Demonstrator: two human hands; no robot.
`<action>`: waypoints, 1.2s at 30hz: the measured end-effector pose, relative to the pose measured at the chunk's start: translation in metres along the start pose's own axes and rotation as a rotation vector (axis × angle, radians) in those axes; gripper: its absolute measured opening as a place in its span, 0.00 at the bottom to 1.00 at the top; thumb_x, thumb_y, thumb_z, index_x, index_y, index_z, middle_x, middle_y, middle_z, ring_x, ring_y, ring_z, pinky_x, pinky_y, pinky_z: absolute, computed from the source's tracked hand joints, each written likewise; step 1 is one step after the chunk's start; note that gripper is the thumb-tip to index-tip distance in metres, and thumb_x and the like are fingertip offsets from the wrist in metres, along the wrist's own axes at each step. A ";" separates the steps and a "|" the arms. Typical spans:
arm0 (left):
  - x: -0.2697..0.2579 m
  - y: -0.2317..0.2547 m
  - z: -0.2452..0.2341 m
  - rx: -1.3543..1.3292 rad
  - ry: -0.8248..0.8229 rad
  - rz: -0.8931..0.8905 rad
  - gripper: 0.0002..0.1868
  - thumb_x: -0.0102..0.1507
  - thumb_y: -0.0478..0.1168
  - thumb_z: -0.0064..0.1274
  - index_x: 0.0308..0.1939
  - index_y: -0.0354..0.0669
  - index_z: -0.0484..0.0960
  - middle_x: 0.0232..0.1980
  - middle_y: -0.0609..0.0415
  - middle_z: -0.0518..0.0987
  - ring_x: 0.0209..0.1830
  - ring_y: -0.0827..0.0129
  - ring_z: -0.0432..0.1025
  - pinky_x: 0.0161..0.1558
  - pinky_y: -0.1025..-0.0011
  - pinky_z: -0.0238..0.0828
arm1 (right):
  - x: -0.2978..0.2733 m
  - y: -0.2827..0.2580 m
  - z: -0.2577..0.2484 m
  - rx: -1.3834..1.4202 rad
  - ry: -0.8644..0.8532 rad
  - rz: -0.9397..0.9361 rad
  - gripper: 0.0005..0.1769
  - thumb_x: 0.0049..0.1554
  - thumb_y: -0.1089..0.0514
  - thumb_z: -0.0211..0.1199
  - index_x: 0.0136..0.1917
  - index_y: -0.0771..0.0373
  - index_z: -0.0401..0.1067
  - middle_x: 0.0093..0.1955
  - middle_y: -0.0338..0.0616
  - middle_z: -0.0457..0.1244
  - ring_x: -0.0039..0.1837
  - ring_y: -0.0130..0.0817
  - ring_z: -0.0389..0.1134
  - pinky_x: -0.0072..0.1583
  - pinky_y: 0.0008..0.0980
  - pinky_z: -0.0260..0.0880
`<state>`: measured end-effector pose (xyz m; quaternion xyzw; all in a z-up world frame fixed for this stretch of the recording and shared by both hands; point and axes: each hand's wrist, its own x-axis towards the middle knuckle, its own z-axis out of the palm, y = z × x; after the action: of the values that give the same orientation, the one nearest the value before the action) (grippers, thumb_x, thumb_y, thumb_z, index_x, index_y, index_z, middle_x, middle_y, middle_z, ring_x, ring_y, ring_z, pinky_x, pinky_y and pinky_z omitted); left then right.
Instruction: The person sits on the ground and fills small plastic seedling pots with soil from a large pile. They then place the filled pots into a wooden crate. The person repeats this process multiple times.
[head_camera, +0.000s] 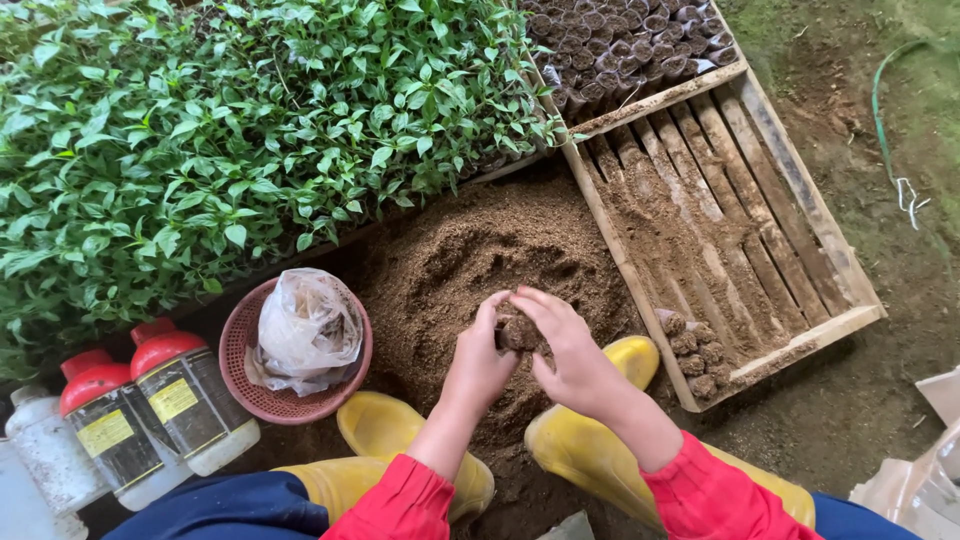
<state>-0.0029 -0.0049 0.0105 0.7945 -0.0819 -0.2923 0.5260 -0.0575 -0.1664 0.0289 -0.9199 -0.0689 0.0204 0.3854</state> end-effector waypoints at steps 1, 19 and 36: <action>0.002 -0.003 0.002 0.005 0.002 -0.001 0.40 0.55 0.31 0.54 0.72 0.49 0.65 0.55 0.40 0.83 0.58 0.44 0.76 0.59 0.51 0.74 | -0.001 0.003 0.000 0.005 0.002 -0.002 0.45 0.48 0.72 0.58 0.78 0.59 0.57 0.78 0.49 0.53 0.79 0.49 0.51 0.76 0.49 0.48; 0.001 0.001 0.036 0.448 -0.254 0.072 0.40 0.54 0.32 0.62 0.70 0.48 0.68 0.79 0.52 0.62 0.77 0.60 0.60 0.72 0.62 0.59 | -0.084 0.135 -0.119 -0.114 0.245 0.343 0.13 0.49 0.65 0.63 0.49 0.54 0.73 0.50 0.36 0.65 0.55 0.38 0.67 0.58 0.35 0.68; 0.014 -0.011 0.060 0.704 -0.455 -0.108 0.34 0.59 0.35 0.60 0.69 0.55 0.70 0.81 0.56 0.56 0.79 0.60 0.56 0.76 0.54 0.55 | -0.103 0.262 -0.075 -0.110 0.002 0.685 0.32 0.52 0.77 0.46 0.63 0.54 0.73 0.68 0.40 0.61 0.66 0.38 0.63 0.69 0.36 0.65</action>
<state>-0.0266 -0.0530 -0.0210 0.8442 -0.2489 -0.4415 0.1749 -0.1231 -0.4157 -0.1069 -0.9091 0.2432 0.1438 0.3062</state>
